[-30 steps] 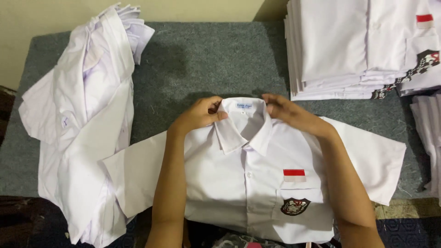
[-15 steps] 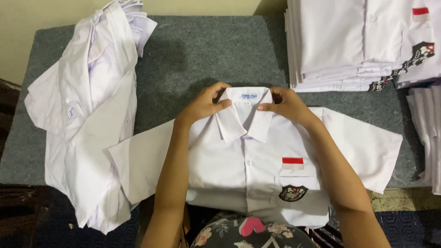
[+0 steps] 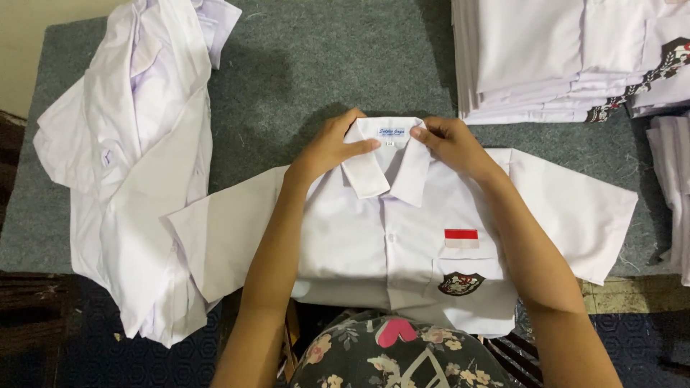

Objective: The person folds a white short-sleeved shirt on a table, smoothing the fabric and aligning the collar and sleeves. They then fold the shirt in half and place it on a stack of similar shirts.

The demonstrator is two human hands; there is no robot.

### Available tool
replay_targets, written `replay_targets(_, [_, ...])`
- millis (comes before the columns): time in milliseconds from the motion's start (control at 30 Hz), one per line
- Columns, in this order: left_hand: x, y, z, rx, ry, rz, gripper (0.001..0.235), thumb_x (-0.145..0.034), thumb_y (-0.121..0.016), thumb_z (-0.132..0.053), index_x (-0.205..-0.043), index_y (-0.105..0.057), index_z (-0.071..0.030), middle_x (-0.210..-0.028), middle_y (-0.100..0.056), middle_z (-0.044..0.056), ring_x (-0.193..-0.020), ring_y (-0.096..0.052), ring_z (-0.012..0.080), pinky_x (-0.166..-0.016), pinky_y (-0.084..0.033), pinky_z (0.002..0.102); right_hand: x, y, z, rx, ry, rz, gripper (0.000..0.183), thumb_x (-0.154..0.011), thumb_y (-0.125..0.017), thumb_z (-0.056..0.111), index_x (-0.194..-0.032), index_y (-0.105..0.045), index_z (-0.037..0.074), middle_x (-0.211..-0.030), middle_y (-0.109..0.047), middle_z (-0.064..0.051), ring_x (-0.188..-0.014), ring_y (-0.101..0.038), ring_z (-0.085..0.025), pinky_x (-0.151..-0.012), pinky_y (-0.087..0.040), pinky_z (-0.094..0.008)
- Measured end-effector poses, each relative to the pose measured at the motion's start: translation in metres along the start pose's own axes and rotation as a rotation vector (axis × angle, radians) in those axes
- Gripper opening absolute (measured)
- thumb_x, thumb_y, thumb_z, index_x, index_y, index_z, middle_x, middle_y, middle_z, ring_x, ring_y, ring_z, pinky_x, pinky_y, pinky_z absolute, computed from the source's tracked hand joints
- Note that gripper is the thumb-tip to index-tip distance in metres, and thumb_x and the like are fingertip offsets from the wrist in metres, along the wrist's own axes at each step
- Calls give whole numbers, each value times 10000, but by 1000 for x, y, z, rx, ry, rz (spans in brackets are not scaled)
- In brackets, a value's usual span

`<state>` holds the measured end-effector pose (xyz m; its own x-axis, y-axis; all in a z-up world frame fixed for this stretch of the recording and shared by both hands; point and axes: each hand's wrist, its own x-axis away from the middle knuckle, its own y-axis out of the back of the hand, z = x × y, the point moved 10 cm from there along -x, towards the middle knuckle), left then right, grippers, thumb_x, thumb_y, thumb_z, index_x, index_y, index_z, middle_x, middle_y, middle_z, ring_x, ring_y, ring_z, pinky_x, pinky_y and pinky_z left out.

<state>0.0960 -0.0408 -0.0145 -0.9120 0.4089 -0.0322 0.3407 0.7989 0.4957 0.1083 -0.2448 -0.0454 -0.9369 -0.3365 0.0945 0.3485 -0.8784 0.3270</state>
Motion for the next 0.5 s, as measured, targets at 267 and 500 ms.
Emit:
replay_targets(267, [-20,-4,34,-203,-109,-305,516,-1101,-453,-507,-839,-652,-110,-540,-594,74,-481,-599,166,-495,-468,298,2,6,9,215,237,-297,231,-953,-809,221,-1105,-752,56,-806,-662,-102,-749,-616,-220,-686,-469,-340])
replay_targets(500, [-13,11,26,-180,29,-391,568,-1022,-548,-455,-591,-507,-88,-416,-411,85,-430,-389,205,-471,-375,369,43,-74,77,465,578,-213,463,-915,-792,317,-1233,-602,40,-1055,-635,-134,-979,-639,-343,-850,-482,-471])
